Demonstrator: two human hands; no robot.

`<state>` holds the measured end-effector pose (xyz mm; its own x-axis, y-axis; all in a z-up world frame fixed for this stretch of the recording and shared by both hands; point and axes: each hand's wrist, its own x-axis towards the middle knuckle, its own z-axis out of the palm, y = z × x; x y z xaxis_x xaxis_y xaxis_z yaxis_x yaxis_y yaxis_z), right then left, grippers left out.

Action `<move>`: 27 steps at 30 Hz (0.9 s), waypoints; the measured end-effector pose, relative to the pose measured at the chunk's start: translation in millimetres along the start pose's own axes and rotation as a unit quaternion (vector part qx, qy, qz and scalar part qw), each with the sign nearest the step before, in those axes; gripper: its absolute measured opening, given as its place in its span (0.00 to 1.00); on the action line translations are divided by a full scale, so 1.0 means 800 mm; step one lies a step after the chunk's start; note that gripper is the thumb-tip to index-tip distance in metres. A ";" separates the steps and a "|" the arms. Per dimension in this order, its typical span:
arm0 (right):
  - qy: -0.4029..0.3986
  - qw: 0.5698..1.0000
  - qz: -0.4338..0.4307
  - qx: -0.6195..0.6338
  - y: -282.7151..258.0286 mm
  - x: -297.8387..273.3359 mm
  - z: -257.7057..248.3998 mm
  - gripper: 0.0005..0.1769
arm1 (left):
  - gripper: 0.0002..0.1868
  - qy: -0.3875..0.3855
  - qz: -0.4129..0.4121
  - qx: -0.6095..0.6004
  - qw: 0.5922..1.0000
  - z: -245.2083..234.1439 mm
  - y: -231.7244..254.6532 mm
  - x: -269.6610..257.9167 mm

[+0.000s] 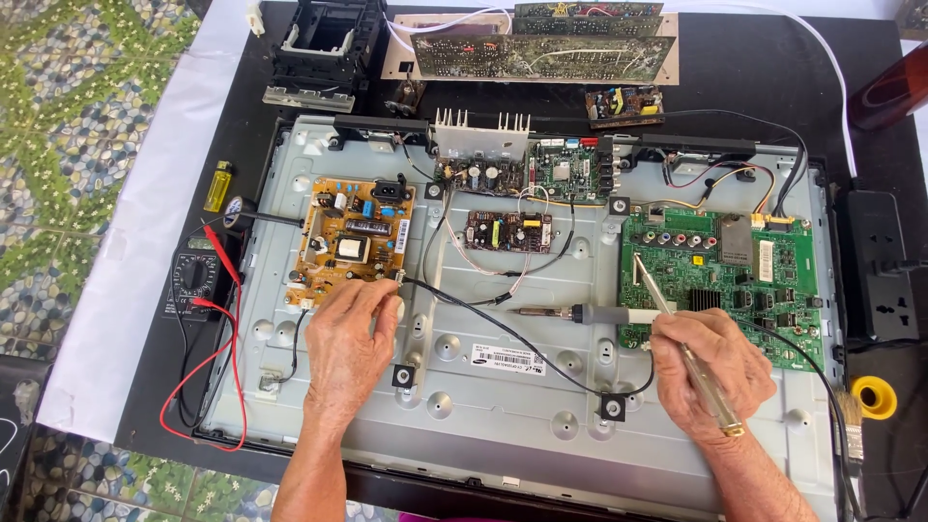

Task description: Repairing a television by soldering components on its internal circuit boards.

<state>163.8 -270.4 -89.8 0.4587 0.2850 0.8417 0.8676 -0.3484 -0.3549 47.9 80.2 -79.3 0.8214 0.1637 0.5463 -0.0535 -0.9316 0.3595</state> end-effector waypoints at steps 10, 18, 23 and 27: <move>0.040 0.998 0.046 -0.016 0.009 -0.013 -0.001 0.11 | 0.16 -0.077 0.079 0.041 0.993 0.014 0.038 0.018; 0.005 0.999 0.003 -0.050 0.006 -0.007 -0.007 0.09 | 0.11 -0.121 0.192 0.047 0.973 0.030 0.058 0.027; 0.007 0.997 0.024 -0.074 0.004 -0.012 -0.009 0.12 | 0.10 -0.146 0.207 0.053 0.966 0.040 0.052 0.029; 0.011 0.997 0.028 -0.078 0.003 -0.010 -0.007 0.12 | 0.10 -0.123 0.195 -0.001 0.973 0.040 0.044 0.036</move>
<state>161.1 -278.9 -95.0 0.4987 0.2419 0.8323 0.8003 -0.4972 -0.3351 87.8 41.7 -75.5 0.8503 -0.2844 0.4429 -0.3883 -0.9070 0.1630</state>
